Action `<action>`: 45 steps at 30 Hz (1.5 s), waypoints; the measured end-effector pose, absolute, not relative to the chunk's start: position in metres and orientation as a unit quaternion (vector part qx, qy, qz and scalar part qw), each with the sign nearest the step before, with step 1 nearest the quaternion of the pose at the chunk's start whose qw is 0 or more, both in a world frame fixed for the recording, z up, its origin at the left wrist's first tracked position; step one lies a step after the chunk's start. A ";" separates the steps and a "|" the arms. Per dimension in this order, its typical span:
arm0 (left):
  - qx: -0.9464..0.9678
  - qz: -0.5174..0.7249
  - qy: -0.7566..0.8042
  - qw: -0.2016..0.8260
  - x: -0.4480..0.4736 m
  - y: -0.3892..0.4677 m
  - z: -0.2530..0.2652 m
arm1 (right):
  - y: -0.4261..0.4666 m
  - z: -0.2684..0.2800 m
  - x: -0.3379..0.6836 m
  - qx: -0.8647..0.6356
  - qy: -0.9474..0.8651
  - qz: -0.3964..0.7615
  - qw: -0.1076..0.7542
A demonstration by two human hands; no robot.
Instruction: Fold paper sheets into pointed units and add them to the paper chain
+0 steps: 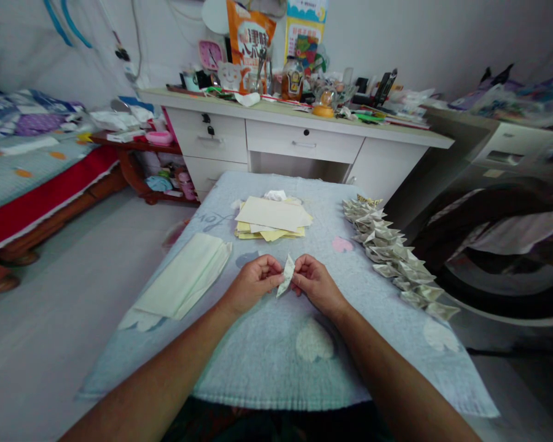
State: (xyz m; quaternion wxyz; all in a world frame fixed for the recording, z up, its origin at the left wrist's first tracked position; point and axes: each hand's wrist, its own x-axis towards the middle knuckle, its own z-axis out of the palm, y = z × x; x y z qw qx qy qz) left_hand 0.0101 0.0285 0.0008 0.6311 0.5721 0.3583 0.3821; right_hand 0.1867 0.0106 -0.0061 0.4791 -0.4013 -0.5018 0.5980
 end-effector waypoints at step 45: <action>0.592 0.378 0.345 0.623 0.007 0.027 -0.002 | 0.006 0.003 0.198 -0.372 -0.480 0.695 0.385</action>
